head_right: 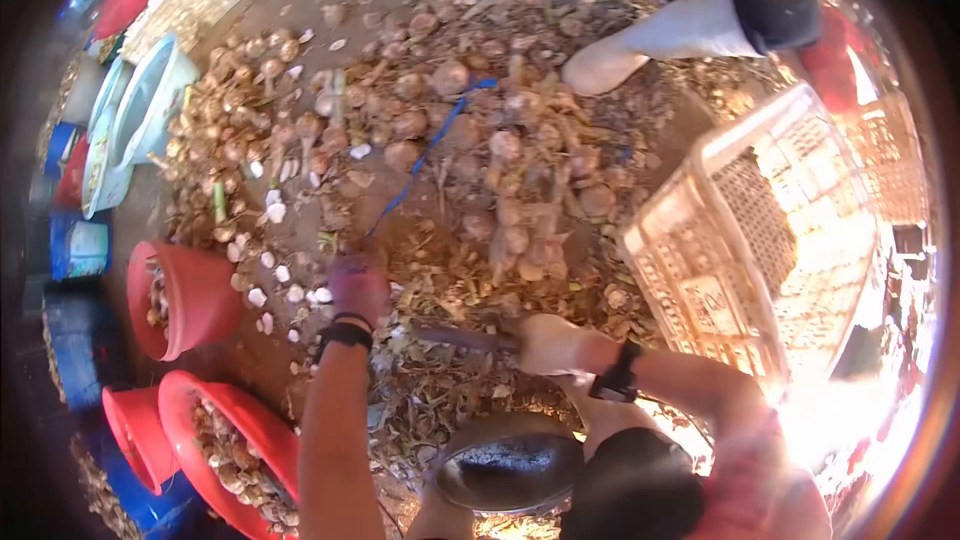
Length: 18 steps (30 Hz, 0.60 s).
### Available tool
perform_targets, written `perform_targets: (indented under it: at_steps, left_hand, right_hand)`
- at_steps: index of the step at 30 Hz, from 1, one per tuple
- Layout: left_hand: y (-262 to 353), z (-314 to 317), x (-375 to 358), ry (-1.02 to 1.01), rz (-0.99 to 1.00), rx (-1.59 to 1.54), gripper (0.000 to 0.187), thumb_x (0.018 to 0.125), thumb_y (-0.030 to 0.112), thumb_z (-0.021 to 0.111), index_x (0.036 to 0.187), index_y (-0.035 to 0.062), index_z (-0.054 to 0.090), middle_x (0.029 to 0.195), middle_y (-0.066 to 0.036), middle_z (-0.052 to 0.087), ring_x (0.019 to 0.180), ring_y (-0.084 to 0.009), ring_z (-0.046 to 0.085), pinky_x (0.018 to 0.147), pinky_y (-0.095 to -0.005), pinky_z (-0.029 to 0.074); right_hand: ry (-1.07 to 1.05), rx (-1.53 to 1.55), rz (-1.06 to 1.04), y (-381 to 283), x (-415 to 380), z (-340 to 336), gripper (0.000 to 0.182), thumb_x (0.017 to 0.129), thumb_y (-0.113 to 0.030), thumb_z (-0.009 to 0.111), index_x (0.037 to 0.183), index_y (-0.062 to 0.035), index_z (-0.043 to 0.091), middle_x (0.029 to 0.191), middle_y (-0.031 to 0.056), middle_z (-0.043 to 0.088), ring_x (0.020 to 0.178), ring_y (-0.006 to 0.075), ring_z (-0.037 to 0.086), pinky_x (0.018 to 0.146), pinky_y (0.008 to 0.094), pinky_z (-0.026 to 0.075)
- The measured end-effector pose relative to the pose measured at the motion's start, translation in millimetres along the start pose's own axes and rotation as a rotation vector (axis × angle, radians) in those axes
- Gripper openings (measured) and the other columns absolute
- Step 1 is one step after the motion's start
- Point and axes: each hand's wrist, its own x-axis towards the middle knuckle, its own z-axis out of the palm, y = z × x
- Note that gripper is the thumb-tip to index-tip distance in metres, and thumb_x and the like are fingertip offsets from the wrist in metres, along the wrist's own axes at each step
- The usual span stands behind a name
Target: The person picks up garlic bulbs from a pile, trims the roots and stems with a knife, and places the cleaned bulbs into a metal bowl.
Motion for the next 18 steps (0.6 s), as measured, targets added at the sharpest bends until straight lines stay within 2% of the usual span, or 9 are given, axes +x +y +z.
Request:
perform_targets:
  at_steps: [5,7,8,9,11,12,14,17,18]
  left_hand:
    - [-23,-10,-24,-0.077,-0.276,-0.213,0.035,0.077,0.030,0.064,0.107,0.0120,0.062,0.102,-0.018,0.062,0.094,-0.0327,0.062,0.078,-0.0429,0.051]
    - [-25,-41,-61,-0.070,-0.124,-0.261,0.044,0.075,0.035,0.068,0.111,0.0109,0.060,0.107,-0.018,0.060,0.097,-0.0346,0.061,0.080,-0.0443,0.051]
    - [-31,-39,-80,0.137,0.016,-0.337,0.052,0.075,0.036,0.072,0.116,0.0075,0.058,0.117,-0.020,0.056,0.096,-0.0335,0.062,0.081,-0.0433,0.051]
    - [-38,-37,-98,0.119,0.008,-0.344,0.052,0.075,0.036,0.072,0.116,0.0075,0.058,0.117,-0.020,0.056,0.096,-0.0335,0.062,0.081,-0.0433,0.051]
    - [-34,-60,-135,-0.363,-0.266,-1.082,0.052,0.080,0.031,0.069,0.122,0.0031,0.054,0.121,-0.018,0.055,0.093,-0.0279,0.063,0.080,-0.0373,0.052]
    - [-28,-53,-158,-0.393,-0.284,-1.104,0.052,0.080,0.031,0.069,0.122,0.0031,0.054,0.121,-0.018,0.055,0.093,-0.0279,0.063,0.080,-0.0373,0.052]
    - [-20,-42,-195,0.000,-0.174,-1.541,0.051,0.085,0.025,0.066,0.126,0.0004,0.049,0.115,-0.013,0.059,0.092,-0.0217,0.063,0.079,-0.0311,0.053]
    - [3,-44,-205,-0.077,-0.418,-1.843,0.053,0.088,0.027,0.063,0.130,0.0006,0.044,0.110,-0.010,0.059,0.094,-0.0194,0.062,0.082,-0.0302,0.053]
    - [8,-56,-203,-0.133,-0.431,-1.755,0.058,0.088,0.032,0.065,0.131,0.0001,0.042,0.110,-0.010,0.059,0.096,-0.0184,0.061,0.080,-0.0289,0.054]
  right_hand:
    - [0.135,0.204,0.002,6,-17,-14,0.051,0.070,-0.021,0.069,0.115,-0.0032,0.054,0.084,0.0187,0.064,0.077,0.0329,0.064,0.070,0.0379,0.052]
    - [0.172,0.237,-0.063,-16,-17,-22,0.038,0.073,-0.019,0.069,0.105,-0.0026,0.056,0.080,0.0165,0.060,0.072,0.0266,0.059,0.066,0.0359,0.049]
    - [0.223,0.270,-0.106,-30,-18,-26,0.026,0.076,-0.016,0.068,0.095,-0.0021,0.058,0.076,0.0143,0.057,0.066,0.0202,0.054,0.062,0.0339,0.046]
    - [0.205,0.274,-0.096,-41,-18,-30,0.026,0.076,-0.016,0.068,0.095,-0.0021,0.058,0.076,0.0143,0.057,0.066,0.0202,0.054,0.062,0.0339,0.046]
    - [0.195,0.247,-0.106,-60,-14,-34,0.026,0.075,-0.018,0.070,0.092,-0.0013,0.058,0.075,0.0138,0.056,0.065,0.0207,0.052,0.063,0.0334,0.046]
    - [0.244,0.240,-0.211,-60,-9,-29,0.031,0.075,-0.023,0.071,0.093,-0.0017,0.059,0.075,0.0157,0.058,0.066,0.0269,0.056,0.062,0.0367,0.047]
    - [0.243,0.262,-0.259,-72,-5,-21,0.031,0.077,-0.028,0.070,0.089,-0.0019,0.060,0.071,0.0170,0.060,0.065,0.0332,0.060,0.060,0.0407,0.048]
    - [0.135,0.173,-0.285,-86,-5,-16,0.028,0.077,-0.028,0.069,0.086,-0.0019,0.061,0.067,0.0170,0.059,0.062,0.0332,0.060,0.059,0.0418,0.048]
    - [0.102,0.195,-0.311,-95,-9,-15,0.028,0.078,-0.029,0.067,0.086,-0.0025,0.062,0.068,0.0175,0.060,0.062,0.0348,0.061,0.058,0.0422,0.049]
